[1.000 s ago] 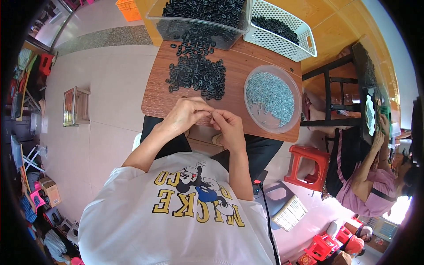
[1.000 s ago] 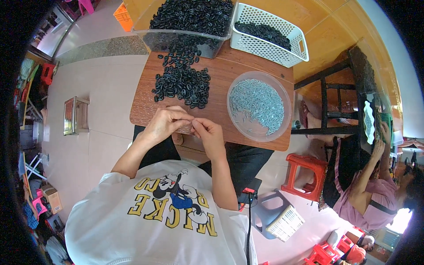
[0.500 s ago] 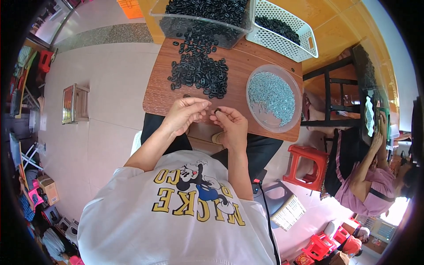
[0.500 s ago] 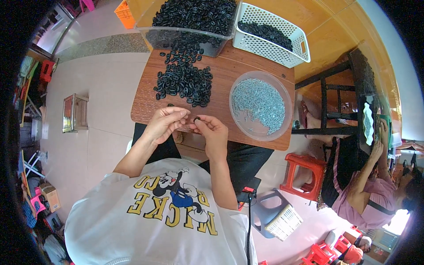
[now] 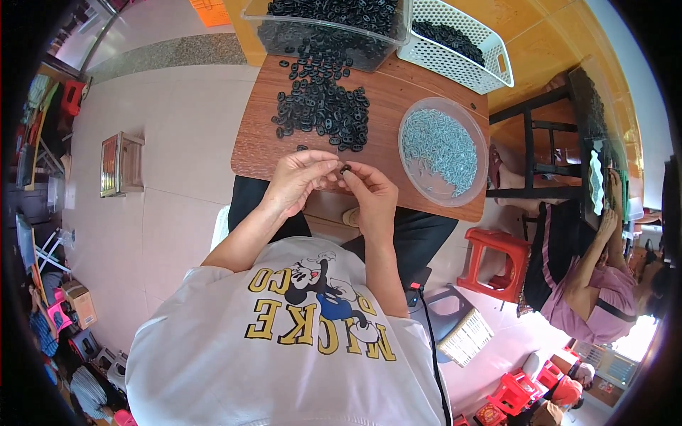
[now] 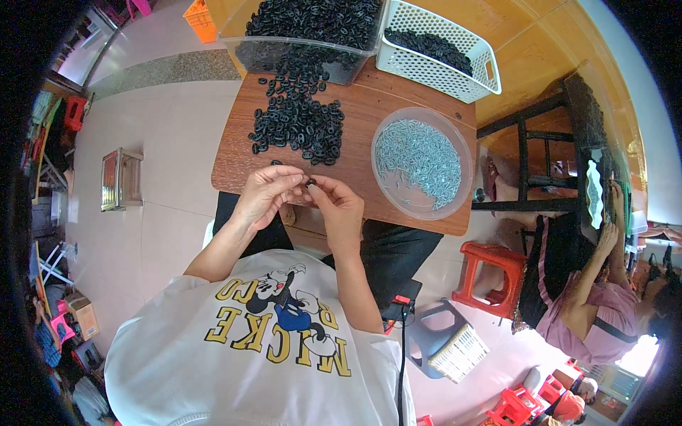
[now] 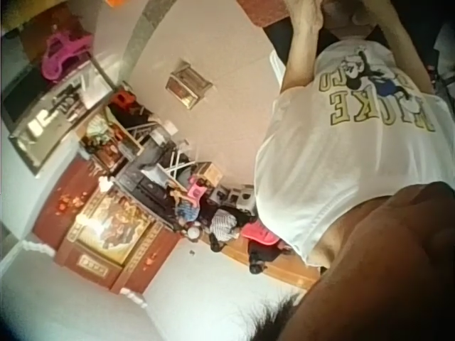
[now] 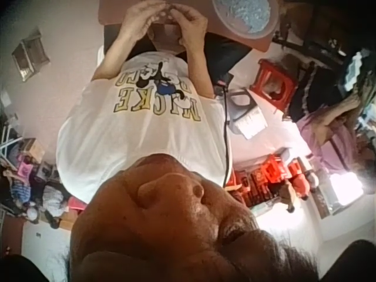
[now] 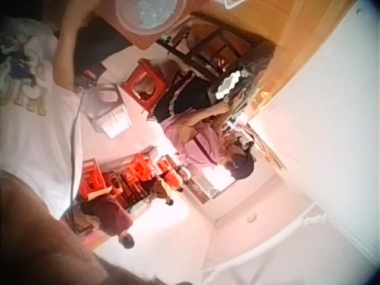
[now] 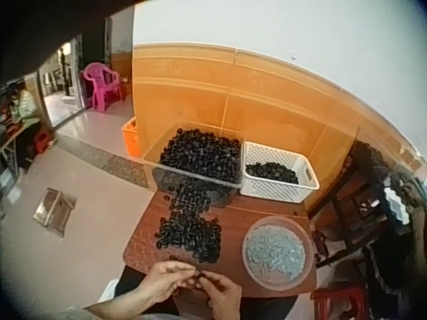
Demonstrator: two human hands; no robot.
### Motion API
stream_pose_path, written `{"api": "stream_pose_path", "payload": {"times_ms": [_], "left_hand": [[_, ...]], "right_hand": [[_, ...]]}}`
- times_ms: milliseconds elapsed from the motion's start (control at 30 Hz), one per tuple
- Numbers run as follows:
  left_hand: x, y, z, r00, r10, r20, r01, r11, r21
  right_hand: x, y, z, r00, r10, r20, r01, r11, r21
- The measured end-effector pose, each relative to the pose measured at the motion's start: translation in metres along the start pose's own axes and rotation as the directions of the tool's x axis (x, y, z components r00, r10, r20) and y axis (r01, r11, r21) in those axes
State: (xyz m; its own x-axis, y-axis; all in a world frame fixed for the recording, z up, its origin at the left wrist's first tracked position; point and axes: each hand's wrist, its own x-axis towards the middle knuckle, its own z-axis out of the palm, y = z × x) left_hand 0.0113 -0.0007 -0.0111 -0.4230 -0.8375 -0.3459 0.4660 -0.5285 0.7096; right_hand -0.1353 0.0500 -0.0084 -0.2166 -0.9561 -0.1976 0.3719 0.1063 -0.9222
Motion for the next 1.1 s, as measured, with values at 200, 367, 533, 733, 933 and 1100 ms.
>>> {"api": "stream_pose_path", "payload": {"times_ms": [200, 367, 533, 733, 933, 1100], "left_hand": [[-0.001, -0.003, -0.007, 0.999, 0.006, 0.049, -0.003, 0.998, -0.064], [-0.003, -0.004, -0.006, 1.0, 0.004, 0.031, -0.002, 0.998, -0.062], [-0.004, -0.006, -0.006, 1.0, -0.001, 0.018, 0.002, 0.997, -0.073], [-0.005, -0.01, -0.006, 0.999, -0.046, 0.025, 0.049, 0.987, -0.154], [-0.01, -0.008, -0.002, 0.999, 0.045, -0.004, -0.044, 0.994, 0.103], [-0.012, -0.007, -0.004, 0.994, 0.108, 0.01, -0.106, 0.951, 0.292]], "right_hand": [[-0.001, 0.002, 0.003, 0.999, -0.027, -0.025, 0.025, 0.996, -0.091], [-0.003, 0.004, 0.003, 0.999, -0.044, -0.027, 0.041, 0.993, -0.108], [-0.005, 0.002, 0.002, 0.998, -0.06, -0.029, 0.055, 0.988, -0.143], [-0.008, 0.001, 0.004, 0.998, -0.061, -0.03, 0.055, 0.985, -0.165], [-0.014, -0.001, 0.005, 0.996, -0.058, -0.073, 0.041, 0.974, -0.221], [-0.019, 0.0, 0.009, 0.986, -0.131, -0.105, 0.081, 0.919, -0.386]]}}
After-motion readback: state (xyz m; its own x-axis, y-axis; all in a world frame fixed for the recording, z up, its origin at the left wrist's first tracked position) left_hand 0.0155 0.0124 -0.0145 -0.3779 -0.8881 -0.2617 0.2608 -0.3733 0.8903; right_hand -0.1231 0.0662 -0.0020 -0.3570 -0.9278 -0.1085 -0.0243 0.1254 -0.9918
